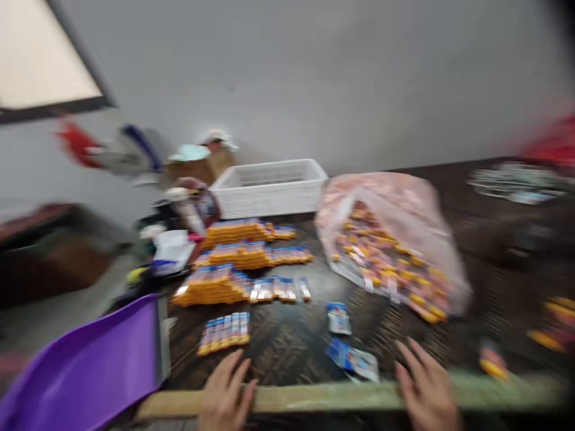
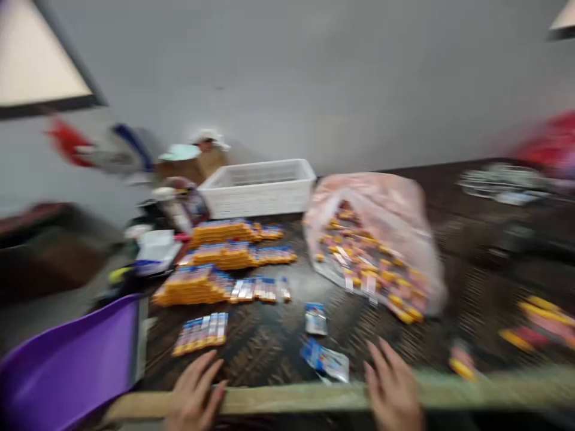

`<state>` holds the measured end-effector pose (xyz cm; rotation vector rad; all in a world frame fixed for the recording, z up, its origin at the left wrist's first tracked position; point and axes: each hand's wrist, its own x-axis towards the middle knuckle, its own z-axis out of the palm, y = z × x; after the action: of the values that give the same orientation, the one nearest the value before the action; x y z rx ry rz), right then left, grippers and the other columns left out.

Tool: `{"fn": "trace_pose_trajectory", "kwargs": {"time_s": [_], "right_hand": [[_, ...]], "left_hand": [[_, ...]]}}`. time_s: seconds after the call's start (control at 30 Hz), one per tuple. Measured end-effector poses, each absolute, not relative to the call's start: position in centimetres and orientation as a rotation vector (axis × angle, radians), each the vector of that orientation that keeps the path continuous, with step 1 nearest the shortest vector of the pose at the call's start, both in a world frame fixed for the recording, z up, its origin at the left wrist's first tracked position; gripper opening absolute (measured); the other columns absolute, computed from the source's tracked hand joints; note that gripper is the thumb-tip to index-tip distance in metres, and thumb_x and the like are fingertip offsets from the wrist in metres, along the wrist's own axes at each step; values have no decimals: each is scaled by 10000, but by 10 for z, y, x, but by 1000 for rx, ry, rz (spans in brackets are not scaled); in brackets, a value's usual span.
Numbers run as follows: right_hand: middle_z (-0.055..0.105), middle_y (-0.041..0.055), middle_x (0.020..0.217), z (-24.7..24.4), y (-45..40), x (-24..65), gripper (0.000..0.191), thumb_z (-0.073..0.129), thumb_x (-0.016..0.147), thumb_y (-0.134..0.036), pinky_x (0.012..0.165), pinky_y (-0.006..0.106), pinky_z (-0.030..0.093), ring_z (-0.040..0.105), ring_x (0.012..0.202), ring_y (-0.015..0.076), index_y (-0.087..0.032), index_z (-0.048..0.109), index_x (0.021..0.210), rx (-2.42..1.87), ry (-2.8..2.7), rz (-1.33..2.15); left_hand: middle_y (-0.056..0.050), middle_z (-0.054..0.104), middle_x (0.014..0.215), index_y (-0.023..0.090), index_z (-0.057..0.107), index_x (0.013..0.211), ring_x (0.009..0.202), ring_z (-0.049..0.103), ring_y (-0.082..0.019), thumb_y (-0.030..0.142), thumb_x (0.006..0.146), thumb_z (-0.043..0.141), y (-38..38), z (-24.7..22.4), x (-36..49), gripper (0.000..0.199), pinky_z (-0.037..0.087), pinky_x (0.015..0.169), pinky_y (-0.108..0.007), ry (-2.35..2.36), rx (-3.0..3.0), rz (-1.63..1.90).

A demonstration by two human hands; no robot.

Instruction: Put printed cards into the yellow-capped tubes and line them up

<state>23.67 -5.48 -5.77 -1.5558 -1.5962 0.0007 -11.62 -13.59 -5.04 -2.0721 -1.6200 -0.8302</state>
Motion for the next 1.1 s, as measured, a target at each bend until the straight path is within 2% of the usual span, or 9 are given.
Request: {"fn": "trace_pose_trajectory", "kwargs": {"time_s": [0.03, 0.17, 0.27, 0.33, 0.5, 0.63, 0.77, 0.9, 1.1], "right_hand": [[565, 78, 1227, -58, -66, 253, 293, 543, 904, -366, 888, 451, 491, 552, 1101, 240, -226, 569, 1160, -1611, -1586, -66], [627, 143, 1131, -54, -84, 283, 277, 434, 914, -249, 916, 452, 464, 565, 1072, 266, -182, 640, 1087, -1614, -1704, -159], [664, 116, 1026, -50, -86, 279, 264, 427, 909, -202, 888, 408, 473, 591, 983, 238, -172, 662, 1028, -1675, -1724, -84], [668, 111, 995, -47, -87, 275, 243, 444, 904, -193, 868, 407, 471, 593, 945, 236, -164, 669, 992, -1686, -1749, -24], [668, 101, 1000, -33, -88, 271, 214, 478, 886, -166, 826, 408, 458, 585, 959, 245, -188, 678, 957, -1693, -1869, 87], [654, 74, 1090, -26, -86, 265, 241, 501, 848, -117, 845, 385, 453, 572, 1040, 225, -231, 684, 956, -1678, -1974, 168], [602, 92, 1174, -21, -62, 278, 226, 535, 828, -156, 909, 371, 438, 545, 1099, 219, -212, 674, 996, -1737, -1920, 184], [567, 154, 1128, -15, -19, 312, 277, 504, 853, -202, 942, 418, 399, 507, 1092, 268, -139, 622, 1095, -1910, -1719, 84], [553, 224, 1044, -12, 17, 339, 174, 561, 794, -164, 853, 519, 366, 483, 1029, 366, -94, 610, 945, -2036, -1616, 75]], "left_hand": [[-109, 631, 1152, 227, 620, 1101, 1032, 598, -255, 315, 803, 597, -131, -49, -114, 312, 487, 887, -391, -1650, -2114, -864], [-119, 598, 1183, 213, 659, 1010, 1090, 558, -289, 430, 808, 548, -102, -38, -77, 316, 434, 956, -461, -1904, -2343, -1080], [-111, 657, 1056, 190, 688, 909, 988, 609, -268, 506, 802, 490, -82, -22, -23, 387, 480, 874, -413, -2147, -2648, -1037], [-100, 676, 975, 171, 681, 936, 833, 633, -226, 523, 812, 458, -69, -11, 12, 434, 491, 777, -355, -2284, -2766, -971], [-54, 660, 765, 178, 648, 763, 709, 601, -199, 611, 741, 549, -50, 4, 68, 445, 377, 609, -269, -2450, -2699, -540], [-39, 648, 770, 177, 625, 734, 713, 587, -177, 498, 773, 582, -52, 4, 73, 326, 334, 594, -247, -2381, -2739, -471], [-35, 644, 833, 188, 647, 886, 773, 585, -168, 408, 831, 538, -47, 1, 59, 251, 350, 643, -242, -2438, -2695, -602], [-15, 631, 815, 201, 634, 840, 757, 574, -164, 344, 780, 615, -42, -3, 57, 156, 314, 608, -239, -2464, -2659, -463], [-7, 654, 786, 199, 621, 737, 741, 576, -155, 290, 793, 611, -41, -5, 62, 107, 310, 612, -239, -2570, -2586, -471]]}}
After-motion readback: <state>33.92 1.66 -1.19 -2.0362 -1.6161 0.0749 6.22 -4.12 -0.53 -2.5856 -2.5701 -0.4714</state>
